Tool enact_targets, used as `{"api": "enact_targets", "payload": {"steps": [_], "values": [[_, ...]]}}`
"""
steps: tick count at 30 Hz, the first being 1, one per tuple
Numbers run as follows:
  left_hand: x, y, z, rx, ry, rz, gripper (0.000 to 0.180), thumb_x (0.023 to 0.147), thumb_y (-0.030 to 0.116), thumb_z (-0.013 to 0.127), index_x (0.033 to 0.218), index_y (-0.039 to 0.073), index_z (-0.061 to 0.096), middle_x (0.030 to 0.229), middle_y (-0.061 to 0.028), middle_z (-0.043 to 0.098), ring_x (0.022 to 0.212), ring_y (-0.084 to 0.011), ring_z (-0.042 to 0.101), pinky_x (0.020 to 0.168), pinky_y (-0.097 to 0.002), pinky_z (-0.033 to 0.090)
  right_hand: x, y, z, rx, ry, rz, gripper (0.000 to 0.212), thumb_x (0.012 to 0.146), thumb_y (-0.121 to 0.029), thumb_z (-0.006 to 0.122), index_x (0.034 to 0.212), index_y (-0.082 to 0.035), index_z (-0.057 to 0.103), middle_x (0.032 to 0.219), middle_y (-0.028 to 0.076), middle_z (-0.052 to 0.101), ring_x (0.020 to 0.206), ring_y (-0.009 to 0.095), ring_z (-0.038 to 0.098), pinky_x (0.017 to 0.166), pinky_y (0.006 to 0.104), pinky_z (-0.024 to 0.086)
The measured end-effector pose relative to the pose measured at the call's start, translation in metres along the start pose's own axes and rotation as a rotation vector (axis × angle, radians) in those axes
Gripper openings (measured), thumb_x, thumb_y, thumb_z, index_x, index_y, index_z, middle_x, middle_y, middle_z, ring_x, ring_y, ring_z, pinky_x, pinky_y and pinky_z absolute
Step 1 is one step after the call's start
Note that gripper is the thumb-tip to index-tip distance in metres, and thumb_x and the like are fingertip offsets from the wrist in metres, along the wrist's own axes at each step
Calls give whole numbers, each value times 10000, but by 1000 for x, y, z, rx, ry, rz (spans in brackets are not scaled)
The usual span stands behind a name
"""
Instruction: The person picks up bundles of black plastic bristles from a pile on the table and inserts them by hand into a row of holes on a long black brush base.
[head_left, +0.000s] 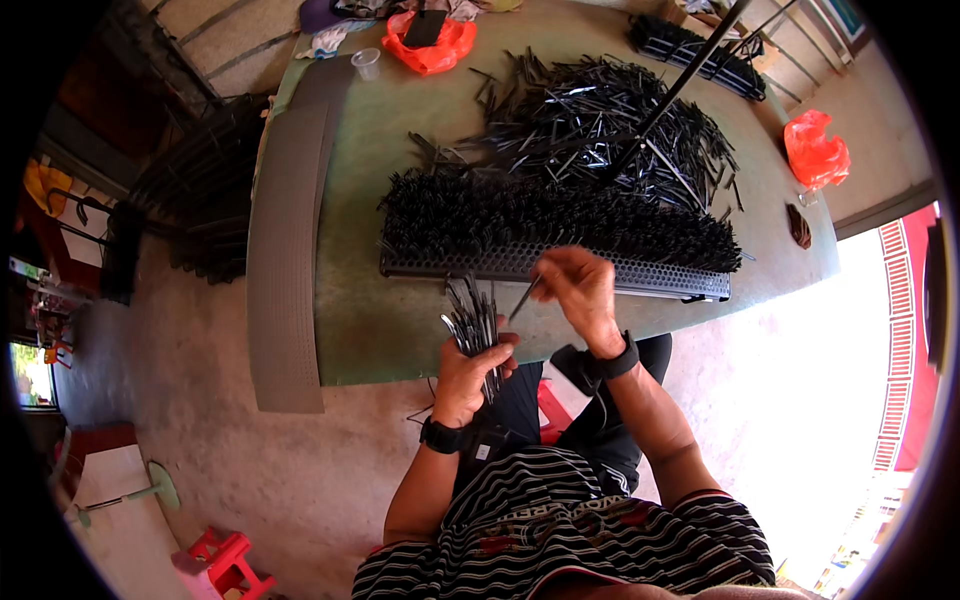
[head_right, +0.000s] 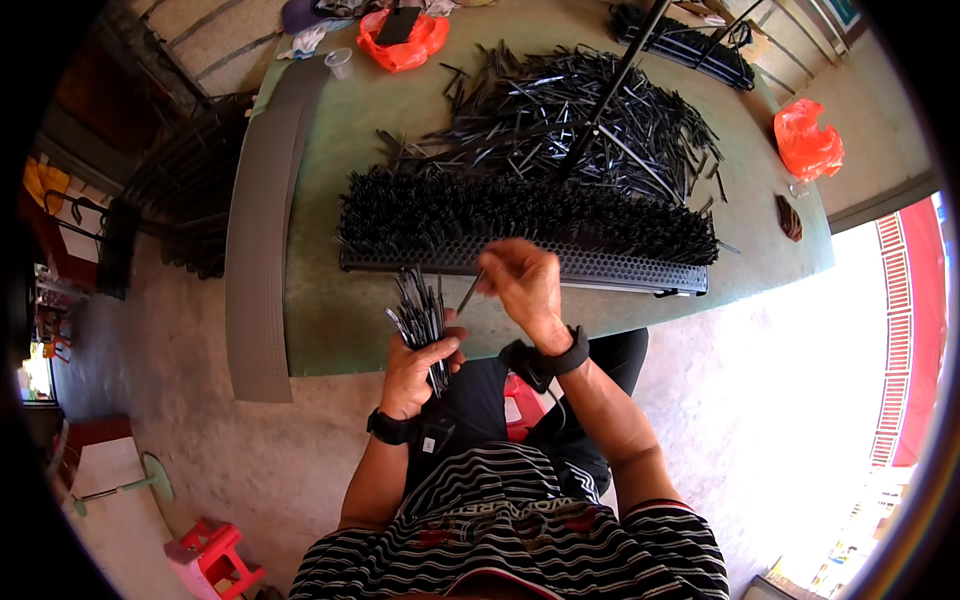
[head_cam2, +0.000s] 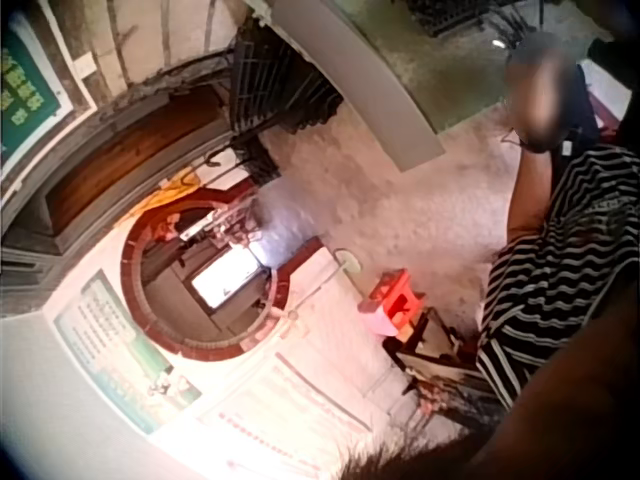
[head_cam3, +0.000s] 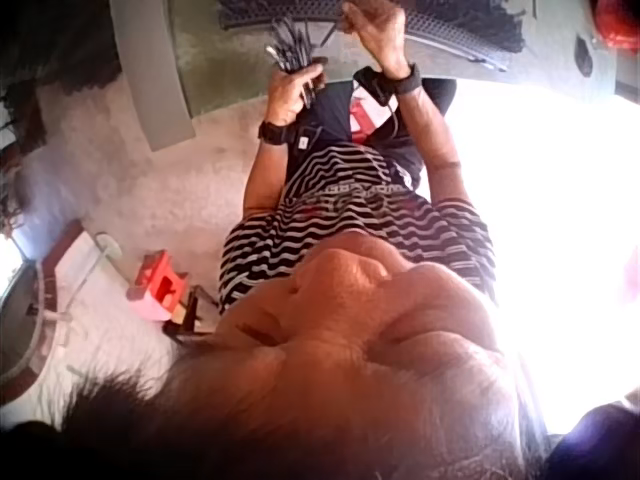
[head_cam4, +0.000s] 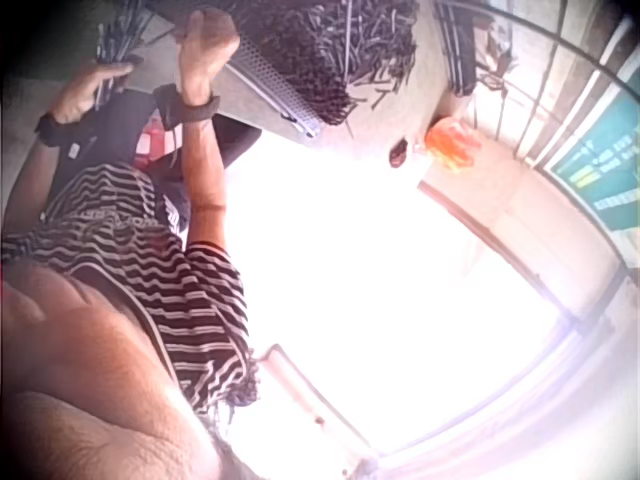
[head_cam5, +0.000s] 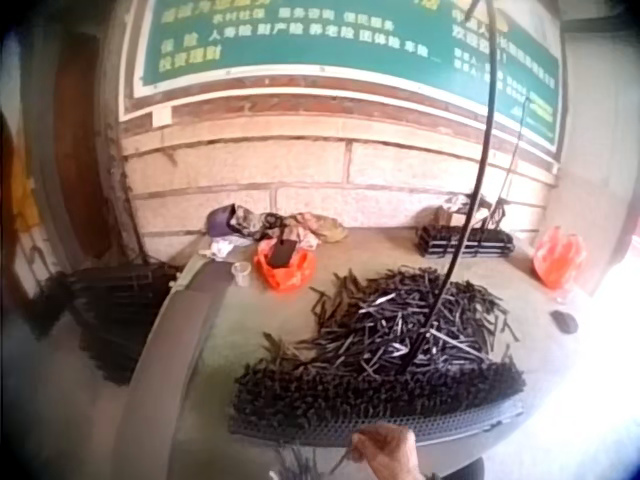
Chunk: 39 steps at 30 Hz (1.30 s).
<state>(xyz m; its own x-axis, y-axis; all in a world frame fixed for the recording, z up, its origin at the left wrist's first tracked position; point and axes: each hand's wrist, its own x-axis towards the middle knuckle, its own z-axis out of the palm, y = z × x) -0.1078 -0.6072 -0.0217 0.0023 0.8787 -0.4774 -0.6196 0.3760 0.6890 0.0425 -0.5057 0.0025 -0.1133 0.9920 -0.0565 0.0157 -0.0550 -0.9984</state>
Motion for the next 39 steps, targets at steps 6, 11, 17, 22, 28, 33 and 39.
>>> {"api": "enact_targets", "payload": {"steps": [6,11,17,22,28,33,39], "values": [[2,1,-9,-64,54,23,299,748,-17,637,1036,-26,554,840,-134,642,600,-191,616,488,-281,495,18,-2,11,-241,268,-463,130,823,28,578,933,10,512,750,91,640,652,132,647,558,221,506],[0,5,-11,-79,58,7,256,749,-17,643,994,-27,570,765,-104,616,594,-188,608,475,-292,501,27,8,12,-416,233,-587,128,819,43,566,928,5,510,707,94,624,648,150,658,538,238,499],[1,4,-15,-83,64,-35,202,744,2,665,930,-16,588,730,-91,607,583,-198,617,464,-292,508,31,8,11,-555,200,-628,113,803,25,585,897,-6,531,724,115,620,626,227,643,522,290,491],[2,2,-16,-70,73,-27,195,746,6,669,921,-9,584,731,-92,607,581,-214,628,455,-294,511,33,0,8,-919,88,-727,88,783,-60,618,852,-33,572,768,98,592,632,278,596,499,351,466],[-4,1,-16,-95,63,-13,216,750,-1,662,948,-15,578,750,-86,610,603,-219,636,474,-297,519,22,-13,11,-829,-59,-459,162,767,-162,658,860,-34,627,746,108,614,631,229,611,500,319,461],[-1,0,-13,-78,-14,-68,207,754,-10,648,952,-2,589,821,-107,628,655,-232,647,530,-322,544,-3,-4,16,-332,-497,27,211,769,-186,696,845,5,649,637,7,600,534,61,500,466,222,385],[-2,-2,-12,-122,-45,-74,230,772,-8,624,999,-12,586,891,-132,641,708,-261,656,574,-336,559,-9,2,20,-123,-495,273,160,764,-136,691,864,-18,652,634,-30,568,517,11,438,434,176,303]]}}
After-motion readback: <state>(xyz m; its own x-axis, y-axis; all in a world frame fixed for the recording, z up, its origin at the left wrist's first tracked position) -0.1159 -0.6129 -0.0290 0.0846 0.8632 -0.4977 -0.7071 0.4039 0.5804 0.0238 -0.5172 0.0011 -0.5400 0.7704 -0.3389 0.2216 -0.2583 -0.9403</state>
